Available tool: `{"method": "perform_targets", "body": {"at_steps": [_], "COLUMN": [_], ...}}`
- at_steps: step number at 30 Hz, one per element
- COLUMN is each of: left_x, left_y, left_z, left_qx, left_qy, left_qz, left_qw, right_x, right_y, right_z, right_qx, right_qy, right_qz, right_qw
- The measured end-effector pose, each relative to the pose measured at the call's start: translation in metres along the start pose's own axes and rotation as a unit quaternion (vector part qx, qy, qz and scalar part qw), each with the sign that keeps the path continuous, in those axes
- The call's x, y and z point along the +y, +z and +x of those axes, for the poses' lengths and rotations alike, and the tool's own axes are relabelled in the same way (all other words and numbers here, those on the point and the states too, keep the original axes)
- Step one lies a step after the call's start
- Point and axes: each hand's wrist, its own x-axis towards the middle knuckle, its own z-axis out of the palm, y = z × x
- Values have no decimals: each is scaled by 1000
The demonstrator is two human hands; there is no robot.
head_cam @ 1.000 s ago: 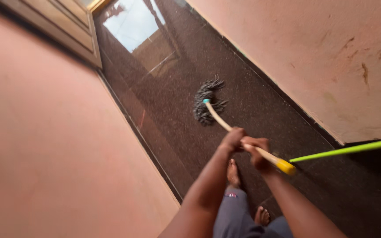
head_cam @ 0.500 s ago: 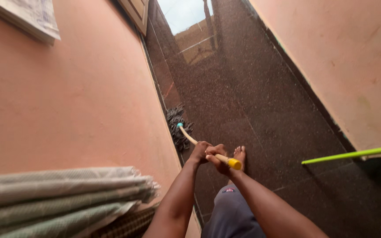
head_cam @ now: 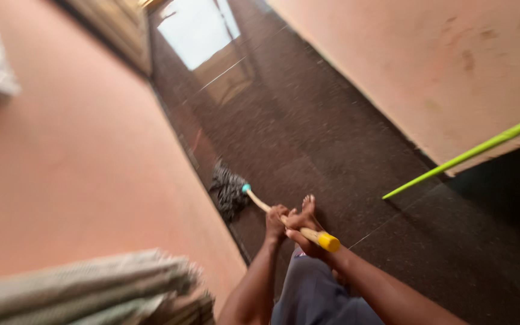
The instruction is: The person mops the floor in several rooms using a string mop, rinsing and wringing the mop in a bucket of water periodically.
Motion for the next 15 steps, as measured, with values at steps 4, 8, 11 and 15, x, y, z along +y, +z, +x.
{"method": "perform_targets", "body": {"at_steps": [4,8,11,15], "left_x": [45,85,114,154], "left_y": [40,60,94,132], "left_z": [3,40,72,105], "left_qx": [47,8,-49,-111], "left_qy": [34,64,82,142], "left_qz": [-74,-101,-117,-166], "left_qw": [996,993,988,970], "right_x": [-17,-19,-21,-37], "right_y": [-49,-74,-115,-166], "right_z": [-3,18,23,42], "right_qx": [-81,71,152,195], "right_qy": [112,133,239,277], "right_qz": [-114,13,12,-35], "right_qw": [984,989,959,940]}}
